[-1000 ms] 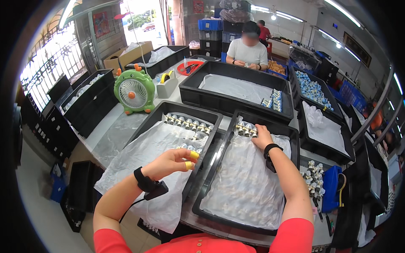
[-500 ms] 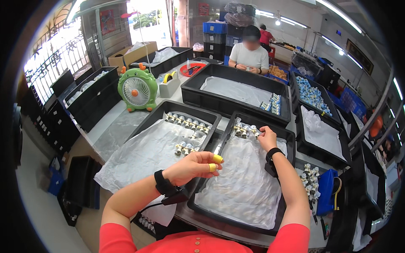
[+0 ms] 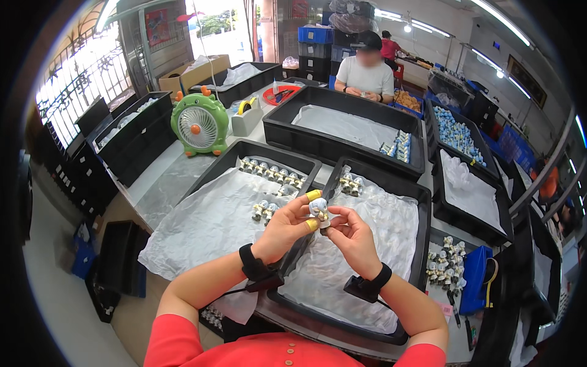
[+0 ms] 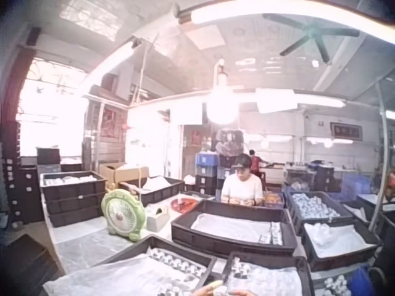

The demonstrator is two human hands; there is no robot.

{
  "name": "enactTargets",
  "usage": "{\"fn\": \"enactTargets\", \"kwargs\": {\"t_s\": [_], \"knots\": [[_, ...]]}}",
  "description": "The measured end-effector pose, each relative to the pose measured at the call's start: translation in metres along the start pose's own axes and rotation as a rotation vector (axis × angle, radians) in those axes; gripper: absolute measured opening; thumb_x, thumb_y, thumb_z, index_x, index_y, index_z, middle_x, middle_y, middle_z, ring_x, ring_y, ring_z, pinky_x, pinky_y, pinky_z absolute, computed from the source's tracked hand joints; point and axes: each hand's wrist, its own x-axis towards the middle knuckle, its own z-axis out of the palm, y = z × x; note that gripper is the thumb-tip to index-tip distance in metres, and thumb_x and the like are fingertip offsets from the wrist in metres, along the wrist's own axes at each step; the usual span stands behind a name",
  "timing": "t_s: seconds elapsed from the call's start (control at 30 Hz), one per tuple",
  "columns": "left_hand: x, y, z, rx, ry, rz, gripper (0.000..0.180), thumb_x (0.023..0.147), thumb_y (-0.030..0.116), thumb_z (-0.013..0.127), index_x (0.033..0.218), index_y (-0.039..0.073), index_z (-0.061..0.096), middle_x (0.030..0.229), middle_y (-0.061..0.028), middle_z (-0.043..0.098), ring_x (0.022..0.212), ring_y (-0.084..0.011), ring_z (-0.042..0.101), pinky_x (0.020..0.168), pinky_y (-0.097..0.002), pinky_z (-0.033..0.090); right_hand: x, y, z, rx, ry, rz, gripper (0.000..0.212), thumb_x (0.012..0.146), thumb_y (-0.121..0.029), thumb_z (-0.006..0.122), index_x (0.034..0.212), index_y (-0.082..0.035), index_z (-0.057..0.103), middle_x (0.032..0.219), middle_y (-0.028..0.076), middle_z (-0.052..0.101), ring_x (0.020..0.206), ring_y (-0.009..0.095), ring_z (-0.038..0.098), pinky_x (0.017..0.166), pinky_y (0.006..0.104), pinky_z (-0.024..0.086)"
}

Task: The person assembles small, white and gold miniature figures by hand. They pick up individual components from a tray, fit them together, and place the completed figures into a black tray lined with white paper. The process is repetitive, involving picking, assembling, and placing the figures one by one.

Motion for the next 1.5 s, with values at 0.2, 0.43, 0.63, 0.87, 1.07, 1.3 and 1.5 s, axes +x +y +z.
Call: {"fn": "enactTargets", "kwargs": {"t_s": [0.2, 0.43, 0.63, 0.87, 1.07, 1.3, 1.5], "knots": [[0.005, -0.005, -0.006, -0.09, -0.015, -0.115, 0.053, 0.088, 0.005, 0.055, 0.137, 0.009, 0.035, 0.113, -0.0053, 0.057, 0.1, -0.0115, 0.055, 0.087, -0.0275, 0.045, -0.002, 0.007, 0.0, -0.006, -0.016, -0.034, 0.035, 0.084, 0.003, 0.056, 0.118, -0.001, 0.049, 0.092, 0.002, 0.052, 0.084, 0.008, 0.058, 0.076, 0.0209, 0.049], [0.011, -0.011, -0.012, -0.133, -0.036, -0.234, 0.054, 0.087, 0.005, 0.055, 0.137, 0.01, 0.034, 0.116, -0.0036, 0.057, 0.101, -0.0101, 0.054, 0.087, -0.0283, 0.044, -0.001, 0.02, -0.005, -0.08, -0.007, -0.049, 0.031, 0.083, 0.001, 0.058, 0.114, -0.001, 0.052, 0.09, 0.002, 0.056, 0.082, 0.007, 0.057, 0.073, 0.0199, 0.049], [0.01, -0.018, -0.015, -0.178, -0.045, -0.243, 0.057, 0.085, 0.001, 0.052, 0.138, 0.011, 0.033, 0.121, -0.0051, 0.054, 0.107, -0.0129, 0.054, 0.09, -0.0301, 0.044, 0.0, 0.027, -0.006, -0.084, -0.023, -0.017, 0.03, 0.083, 0.0, 0.059, 0.113, -0.001, 0.052, 0.092, 0.002, 0.057, 0.082, 0.006, 0.057, 0.073, 0.0202, 0.049], [0.008, -0.02, -0.016, -0.186, -0.04, -0.267, 0.058, 0.085, 0.002, 0.053, 0.138, 0.013, 0.033, 0.122, -0.005, 0.053, 0.108, -0.0123, 0.053, 0.091, -0.0305, 0.043, 0.0, 0.029, -0.006, -0.065, -0.029, 0.02, 0.028, 0.084, -0.001, 0.058, 0.112, -0.001, 0.053, 0.091, 0.002, 0.058, 0.081, 0.007, 0.058, 0.073, 0.0206, 0.049], [0.007, -0.021, -0.017, -0.165, -0.057, -0.253, 0.056, 0.086, 0.004, 0.054, 0.138, 0.013, 0.034, 0.122, -0.0026, 0.054, 0.107, -0.0106, 0.053, 0.09, -0.029, 0.043, 0.0, 0.032, -0.006, -0.054, -0.039, 0.025, 0.029, 0.085, -0.002, 0.058, 0.113, 0.001, 0.053, 0.092, 0.003, 0.059, 0.083, 0.008, 0.059, 0.075, 0.0218, 0.049], [0.007, -0.021, -0.016, -0.158, -0.082, -0.239, 0.055, 0.087, 0.005, 0.054, 0.138, 0.014, 0.035, 0.122, -0.0018, 0.054, 0.107, -0.0099, 0.053, 0.089, -0.0272, 0.043, 0.0, 0.039, -0.012, 0.011, -0.078, 0.1, 0.032, 0.085, -0.005, 0.059, 0.116, 0.001, 0.052, 0.098, 0.004, 0.059, 0.088, 0.01, 0.059, 0.077, 0.0226, 0.048], [0.005, -0.022, -0.014, -0.114, -0.08, -0.211, 0.055, 0.086, 0.006, 0.055, 0.138, 0.013, 0.036, 0.122, -0.0016, 0.053, 0.106, -0.0099, 0.052, 0.089, -0.0268, 0.044, 0.0, 0.031, -0.01, 0.058, -0.109, 0.189, 0.03, 0.086, -0.006, 0.059, 0.114, 0.001, 0.051, 0.103, 0.004, 0.057, 0.09, 0.011, 0.059, 0.078, 0.0234, 0.048]]}}
